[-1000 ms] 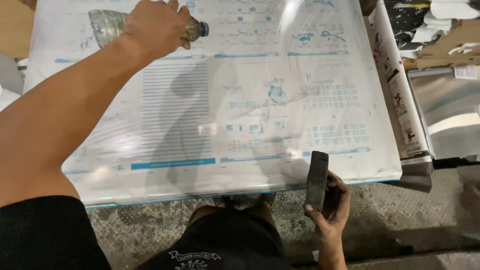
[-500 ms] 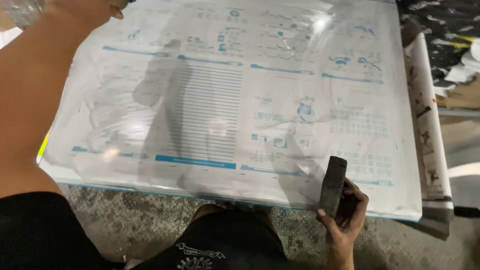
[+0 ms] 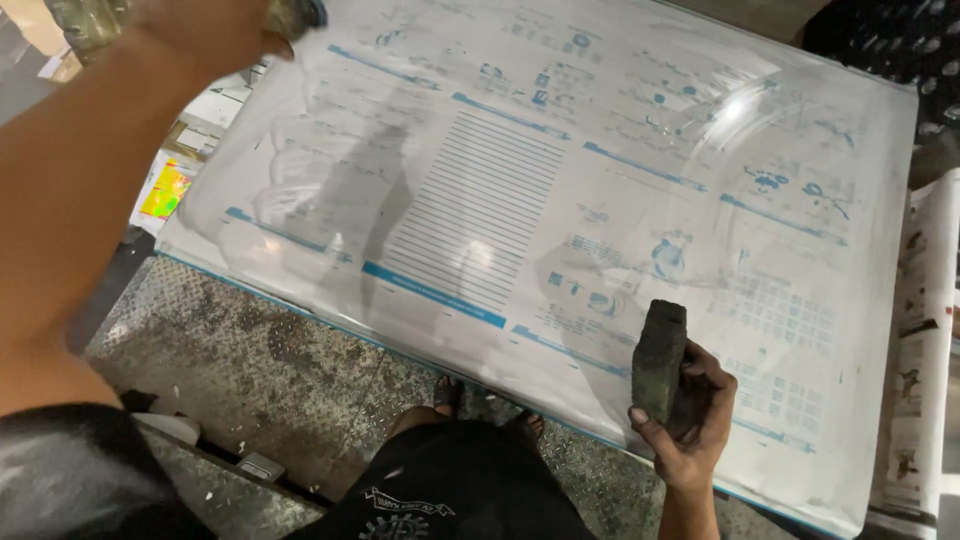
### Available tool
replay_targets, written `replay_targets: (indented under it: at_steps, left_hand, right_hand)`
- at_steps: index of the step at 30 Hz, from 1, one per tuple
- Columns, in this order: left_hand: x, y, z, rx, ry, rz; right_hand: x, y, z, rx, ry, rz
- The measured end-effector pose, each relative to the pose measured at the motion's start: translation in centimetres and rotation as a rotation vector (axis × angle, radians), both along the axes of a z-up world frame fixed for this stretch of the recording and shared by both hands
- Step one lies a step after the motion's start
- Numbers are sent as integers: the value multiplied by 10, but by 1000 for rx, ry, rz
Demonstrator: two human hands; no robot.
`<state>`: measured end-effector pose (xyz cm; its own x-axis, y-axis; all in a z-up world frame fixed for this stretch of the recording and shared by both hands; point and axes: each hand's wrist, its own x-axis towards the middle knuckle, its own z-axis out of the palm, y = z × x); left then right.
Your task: Cleaning a large printing plate with a sponge and liquid.
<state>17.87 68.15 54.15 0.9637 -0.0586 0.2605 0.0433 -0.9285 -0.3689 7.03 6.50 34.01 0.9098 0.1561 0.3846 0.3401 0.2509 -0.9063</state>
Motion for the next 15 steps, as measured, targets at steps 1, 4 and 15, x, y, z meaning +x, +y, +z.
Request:
replay_targets:
  at_steps: [1,4,15]
  left_hand:
    - [-6,-27,4,91,22,-84]
    - [-26,-106,18,197,88,-258]
    - [65,-297,-31,221,209,-738]
  right_hand:
    - [-3,-4,0,-44,-8,-24]
    - [-13,-15,-5,-66,29,-82]
    - [-58,-31,3,11,3,-287]
